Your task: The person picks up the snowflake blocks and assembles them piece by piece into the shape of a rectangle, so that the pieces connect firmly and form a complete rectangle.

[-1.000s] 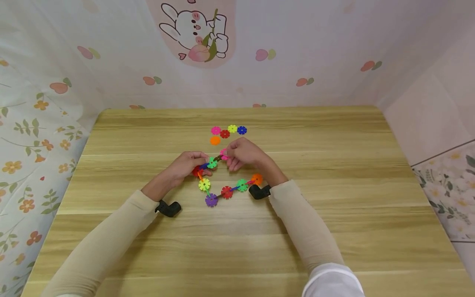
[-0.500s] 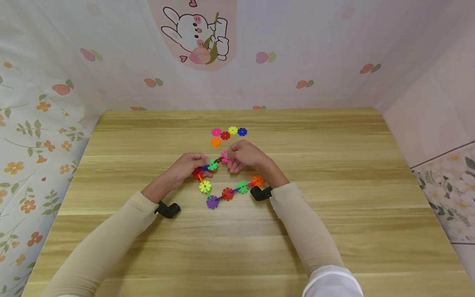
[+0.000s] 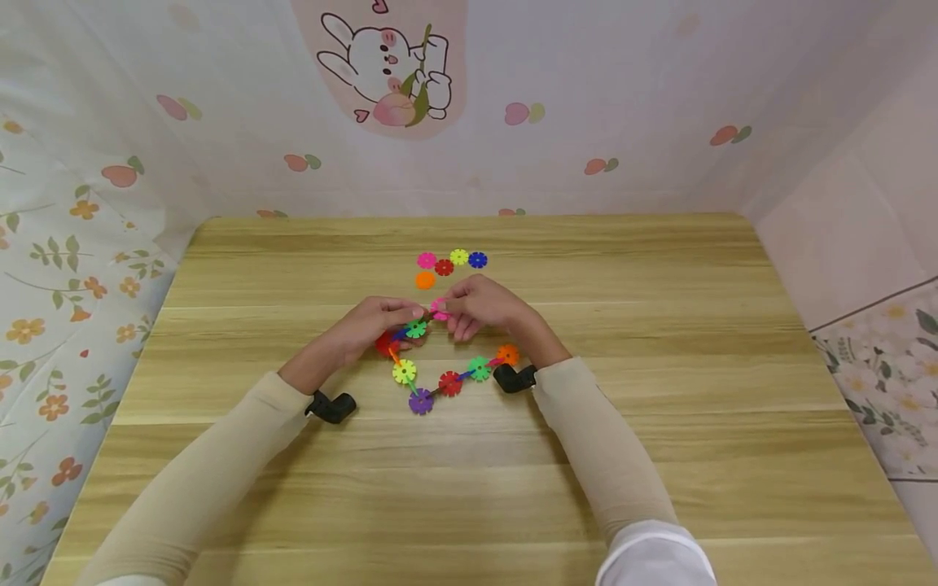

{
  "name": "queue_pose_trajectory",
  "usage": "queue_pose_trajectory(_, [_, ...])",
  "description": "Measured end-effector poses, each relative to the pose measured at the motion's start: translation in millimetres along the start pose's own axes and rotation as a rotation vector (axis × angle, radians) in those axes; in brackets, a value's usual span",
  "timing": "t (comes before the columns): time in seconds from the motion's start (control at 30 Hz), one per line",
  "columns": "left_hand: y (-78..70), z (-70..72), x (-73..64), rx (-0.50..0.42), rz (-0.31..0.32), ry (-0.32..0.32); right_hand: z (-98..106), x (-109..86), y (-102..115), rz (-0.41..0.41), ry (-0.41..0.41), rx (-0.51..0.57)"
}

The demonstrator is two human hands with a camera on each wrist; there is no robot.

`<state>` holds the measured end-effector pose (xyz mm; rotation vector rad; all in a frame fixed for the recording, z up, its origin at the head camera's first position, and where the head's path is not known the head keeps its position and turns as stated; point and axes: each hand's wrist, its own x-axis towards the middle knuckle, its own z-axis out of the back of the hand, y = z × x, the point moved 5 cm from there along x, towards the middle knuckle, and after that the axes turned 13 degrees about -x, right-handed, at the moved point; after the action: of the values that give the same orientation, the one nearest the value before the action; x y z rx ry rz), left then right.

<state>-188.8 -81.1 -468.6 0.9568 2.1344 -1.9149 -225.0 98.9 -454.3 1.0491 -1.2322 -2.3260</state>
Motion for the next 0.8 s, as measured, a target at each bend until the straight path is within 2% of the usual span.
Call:
queue_pose_trajectory(0.1, [-0.8,-0.9,1.4,-0.02,-0.006,0.012,-1,0.8,3,-0.002,0.013,-0.001])
queue_pose_trajectory(0.3, [-1.9,1.8,1.4,0.025,-0.04,-0.008,-1,3.0,6,0.006,0.047,-0.017])
queue_pose_trajectory(0.47, [-1.9,3.9,-0.8,0.023,-0.035,-0.001,9,4.8,3,-0.007,-0.002,-0.041])
queue_pose_trajectory(0.67, [0.2,6.2,0.6,-0.019,-0.034,0.028,24,9.0,-1,-0.031,-0.042,-0.031])
queue_pose_trajectory(0.8, [3.0,7.1,3.0,-0.009,-0.03,0.021,35,10.2,-5,-0.059,-0.078,-0.01])
